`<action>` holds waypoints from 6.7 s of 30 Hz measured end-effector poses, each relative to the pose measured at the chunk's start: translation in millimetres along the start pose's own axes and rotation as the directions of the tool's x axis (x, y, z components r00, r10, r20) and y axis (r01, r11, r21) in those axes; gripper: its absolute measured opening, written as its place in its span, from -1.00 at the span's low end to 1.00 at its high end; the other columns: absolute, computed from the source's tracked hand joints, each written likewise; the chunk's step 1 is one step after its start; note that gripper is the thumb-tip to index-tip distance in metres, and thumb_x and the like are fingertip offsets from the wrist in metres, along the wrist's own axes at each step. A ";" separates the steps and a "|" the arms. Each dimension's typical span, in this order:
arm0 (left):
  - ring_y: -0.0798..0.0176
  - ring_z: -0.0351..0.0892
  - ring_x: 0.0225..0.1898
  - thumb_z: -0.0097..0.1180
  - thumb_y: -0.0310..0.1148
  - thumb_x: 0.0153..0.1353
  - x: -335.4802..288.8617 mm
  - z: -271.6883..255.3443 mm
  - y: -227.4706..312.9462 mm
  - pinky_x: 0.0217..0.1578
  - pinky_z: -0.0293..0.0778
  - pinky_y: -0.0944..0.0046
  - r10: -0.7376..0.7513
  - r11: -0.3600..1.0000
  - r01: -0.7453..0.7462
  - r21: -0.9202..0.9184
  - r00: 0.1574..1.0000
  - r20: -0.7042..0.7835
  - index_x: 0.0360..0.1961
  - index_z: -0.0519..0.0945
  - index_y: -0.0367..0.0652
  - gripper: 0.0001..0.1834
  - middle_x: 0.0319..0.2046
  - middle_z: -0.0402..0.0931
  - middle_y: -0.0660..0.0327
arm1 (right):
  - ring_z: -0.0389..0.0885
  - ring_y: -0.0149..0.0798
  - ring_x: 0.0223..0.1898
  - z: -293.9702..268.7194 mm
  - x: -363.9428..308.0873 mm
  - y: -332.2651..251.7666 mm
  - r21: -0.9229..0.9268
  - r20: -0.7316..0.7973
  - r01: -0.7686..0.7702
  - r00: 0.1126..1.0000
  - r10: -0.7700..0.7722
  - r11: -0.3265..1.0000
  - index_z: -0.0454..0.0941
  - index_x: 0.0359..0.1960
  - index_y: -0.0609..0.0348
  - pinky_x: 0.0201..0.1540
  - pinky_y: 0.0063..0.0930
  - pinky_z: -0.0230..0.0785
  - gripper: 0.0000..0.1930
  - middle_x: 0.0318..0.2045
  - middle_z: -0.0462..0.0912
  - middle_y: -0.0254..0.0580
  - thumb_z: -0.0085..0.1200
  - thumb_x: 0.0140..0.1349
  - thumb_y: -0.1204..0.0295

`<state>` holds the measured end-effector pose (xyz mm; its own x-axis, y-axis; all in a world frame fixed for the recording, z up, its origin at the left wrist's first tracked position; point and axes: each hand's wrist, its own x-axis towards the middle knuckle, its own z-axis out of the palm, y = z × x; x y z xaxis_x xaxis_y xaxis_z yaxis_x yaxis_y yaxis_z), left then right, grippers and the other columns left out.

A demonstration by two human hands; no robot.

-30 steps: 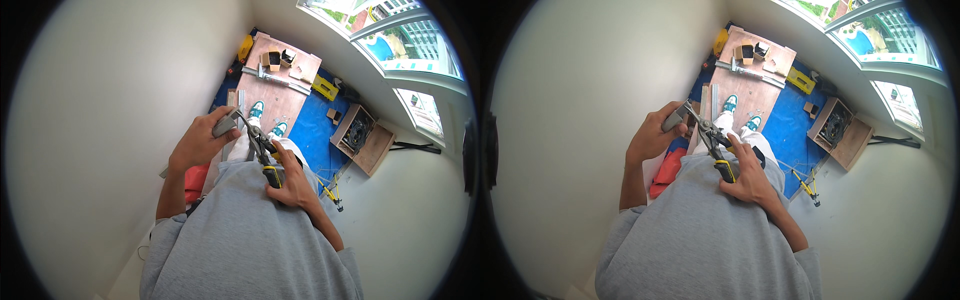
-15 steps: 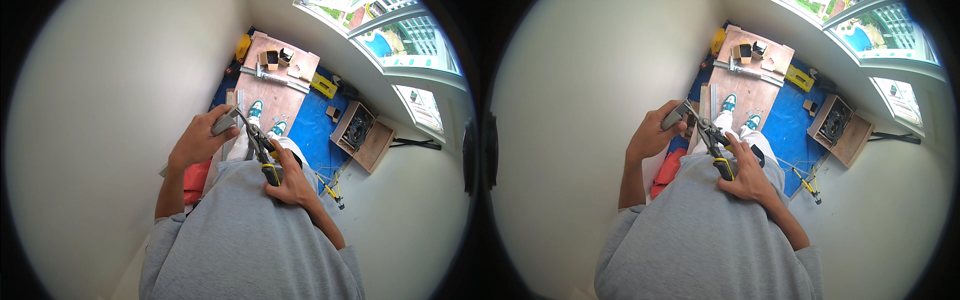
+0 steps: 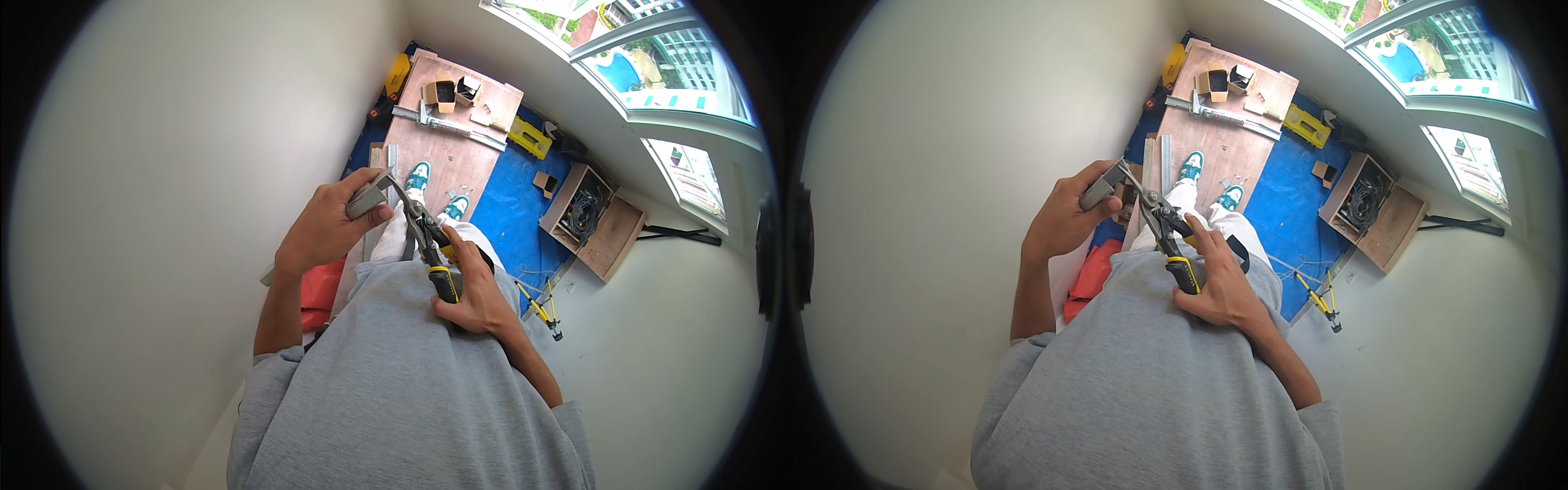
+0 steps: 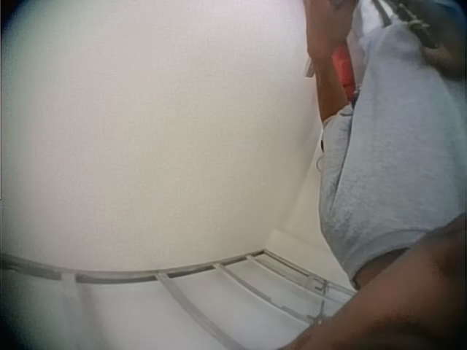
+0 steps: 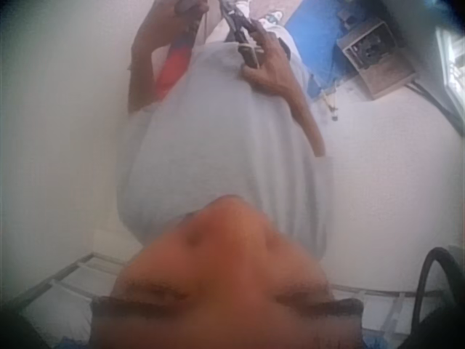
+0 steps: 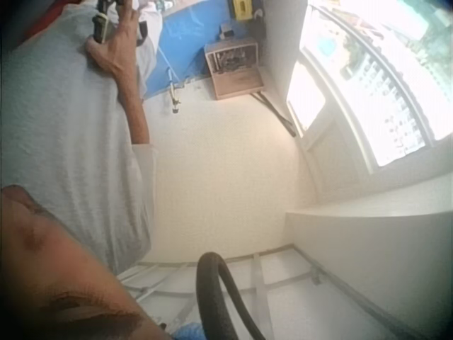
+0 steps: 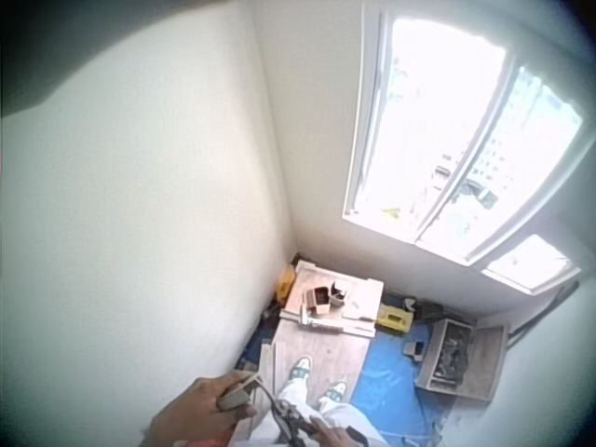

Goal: The person cuts metal trim pieces with tin snips and fits them along the ceiling edge. A coworker in a green shirt is visible nearby, also working on the ceiling. The person repeatedly measures, cuts, and places trim segments to align with the ceiling line.

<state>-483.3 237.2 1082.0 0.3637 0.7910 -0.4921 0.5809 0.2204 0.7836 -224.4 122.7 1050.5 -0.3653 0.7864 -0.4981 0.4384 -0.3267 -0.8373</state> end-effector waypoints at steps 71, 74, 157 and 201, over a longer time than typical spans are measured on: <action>0.16 0.40 -0.66 0.17 -0.43 0.16 61.6 -11.1 -18.2 -0.48 0.40 0.12 0.018 0.947 -0.059 0.315 0.991 0.132 -0.41 0.53 -0.31 -0.86 -0.68 0.45 0.09 | 0.65 0.40 -0.27 31.8 44.3 12.5 0.202 0.012 -0.241 0.970 0.244 0.949 0.33 -0.05 0.42 -0.13 0.05 0.47 -0.51 -0.35 0.63 0.45 0.19 0.03 0.38; 0.13 0.44 -0.62 0.16 -0.43 0.16 66.9 -11.1 -21.7 -0.44 0.43 0.10 -0.045 0.941 -0.010 0.338 0.987 0.154 -0.44 0.53 -0.30 -0.86 -0.65 0.48 0.06 | 0.64 0.41 -0.27 35.0 47.7 16.9 0.198 0.032 -0.252 0.967 0.251 0.947 0.34 -0.05 0.42 -0.12 0.05 0.47 -0.51 -0.35 0.63 0.46 0.19 0.03 0.36; 0.29 0.56 -0.53 0.28 -0.28 0.22 21.8 -50.2 -12.1 -0.48 0.53 0.25 0.195 0.691 0.207 -0.693 0.869 0.455 -0.17 0.54 -0.25 -0.71 -0.53 0.55 0.16 | 0.42 -0.37 -0.34 13.7 17.9 -45.8 0.210 -0.100 -0.070 0.991 0.093 0.975 0.45 -0.16 0.27 -0.20 -0.46 0.34 -0.69 -0.42 0.45 -0.27 0.13 0.02 0.52; 0.08 0.60 -0.51 0.35 -0.42 0.12 42.3 -87.9 -46.7 -0.36 0.54 0.20 0.302 0.923 -0.293 0.248 0.953 0.002 -0.25 0.62 -0.23 -0.79 -0.51 0.60 0.07 | 0.40 -0.36 -0.34 -61.7 12.9 -29.8 0.247 -0.314 -0.446 0.803 0.506 0.860 0.49 0.05 0.23 -0.23 -0.46 0.30 -0.52 -0.39 0.45 -0.31 0.16 0.00 0.47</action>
<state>-559.0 310.5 1058.0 0.5237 0.8195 -0.2328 0.6103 -0.1703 0.7736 -191.5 175.0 1083.0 0.1867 0.6308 -0.7531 0.3374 -0.7611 -0.5539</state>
